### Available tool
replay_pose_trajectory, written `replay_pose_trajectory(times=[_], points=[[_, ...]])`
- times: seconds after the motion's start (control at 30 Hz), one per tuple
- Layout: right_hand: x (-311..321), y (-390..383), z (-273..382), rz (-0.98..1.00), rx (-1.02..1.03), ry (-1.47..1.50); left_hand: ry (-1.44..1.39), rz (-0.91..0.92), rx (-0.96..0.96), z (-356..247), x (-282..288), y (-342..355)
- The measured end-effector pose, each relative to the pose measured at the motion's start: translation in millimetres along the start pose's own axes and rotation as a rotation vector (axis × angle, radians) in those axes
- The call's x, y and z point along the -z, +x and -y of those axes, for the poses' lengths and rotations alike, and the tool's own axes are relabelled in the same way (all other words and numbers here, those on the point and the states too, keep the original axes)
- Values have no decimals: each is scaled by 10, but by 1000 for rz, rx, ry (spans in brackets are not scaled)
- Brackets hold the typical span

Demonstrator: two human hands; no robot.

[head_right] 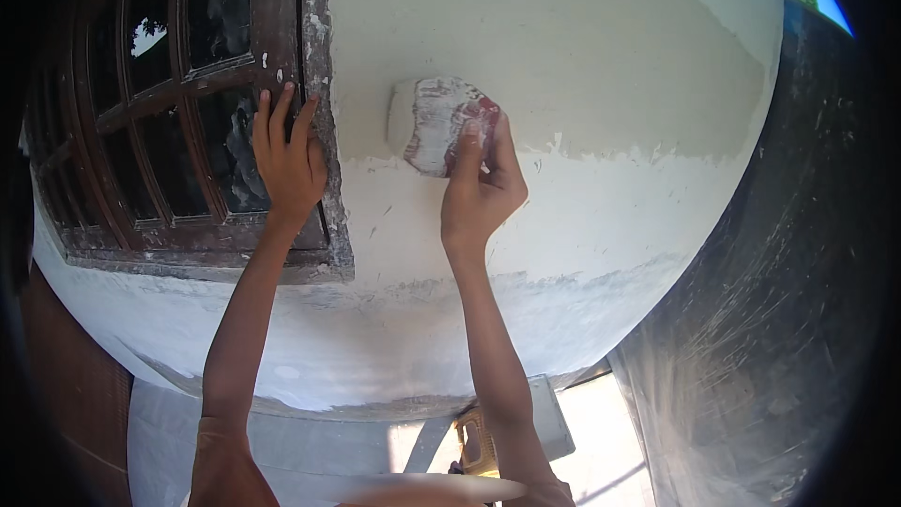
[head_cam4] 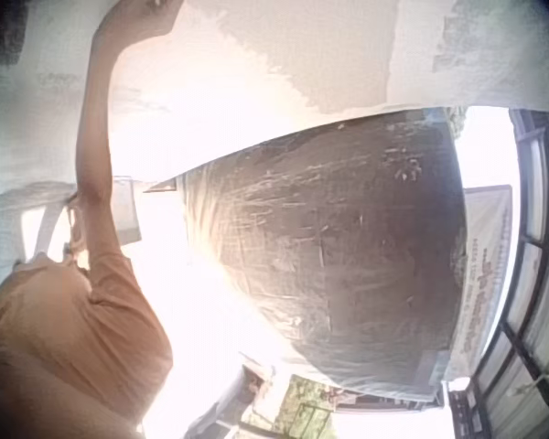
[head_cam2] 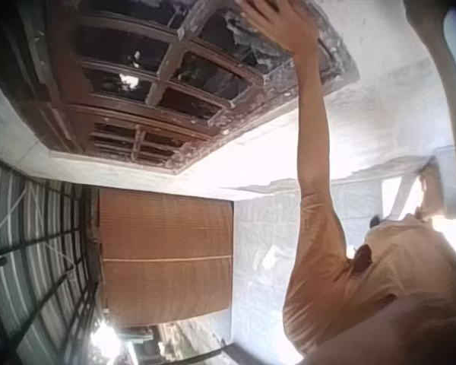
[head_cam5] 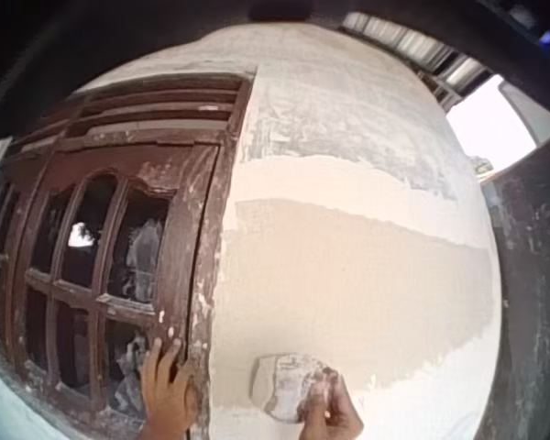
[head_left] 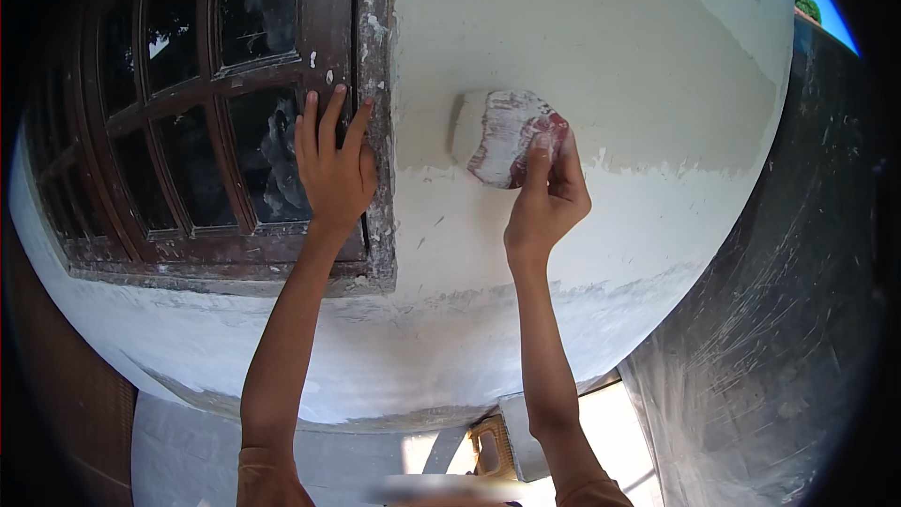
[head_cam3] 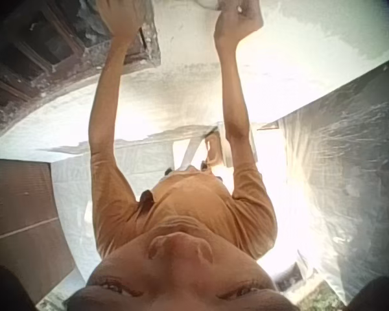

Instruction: The person applies wall filler to a masonry wall using a scraper.

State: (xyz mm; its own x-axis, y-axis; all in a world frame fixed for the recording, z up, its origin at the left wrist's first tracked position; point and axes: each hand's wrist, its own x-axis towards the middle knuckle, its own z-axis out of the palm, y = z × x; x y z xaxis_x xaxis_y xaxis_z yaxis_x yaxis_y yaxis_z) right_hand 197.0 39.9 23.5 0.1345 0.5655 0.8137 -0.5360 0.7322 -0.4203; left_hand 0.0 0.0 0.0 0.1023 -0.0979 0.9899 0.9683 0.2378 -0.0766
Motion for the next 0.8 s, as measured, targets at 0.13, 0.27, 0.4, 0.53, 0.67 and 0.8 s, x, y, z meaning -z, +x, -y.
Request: replay_pose_trajectory(times=[0.13,0.27,0.4,0.53,0.67,0.8], points=[[-95,-6,-165,-26,68,-151,2,-31,-50,107,9,49],[570,352,-82,-291,139,-124,26,-27,-36,-9,-8,47],[568,381,134,-357,171,-79,27,-20,-36,-28,-10,58],[-15,93,6,-17,83,-111,44,-22,-37,27,47,40],[-36,210,-99,-32,88,-180,28,-32,-26,-25,-14,24],[303,443,97,-188,115,-124,-8,-23,-16,50,19,18]])
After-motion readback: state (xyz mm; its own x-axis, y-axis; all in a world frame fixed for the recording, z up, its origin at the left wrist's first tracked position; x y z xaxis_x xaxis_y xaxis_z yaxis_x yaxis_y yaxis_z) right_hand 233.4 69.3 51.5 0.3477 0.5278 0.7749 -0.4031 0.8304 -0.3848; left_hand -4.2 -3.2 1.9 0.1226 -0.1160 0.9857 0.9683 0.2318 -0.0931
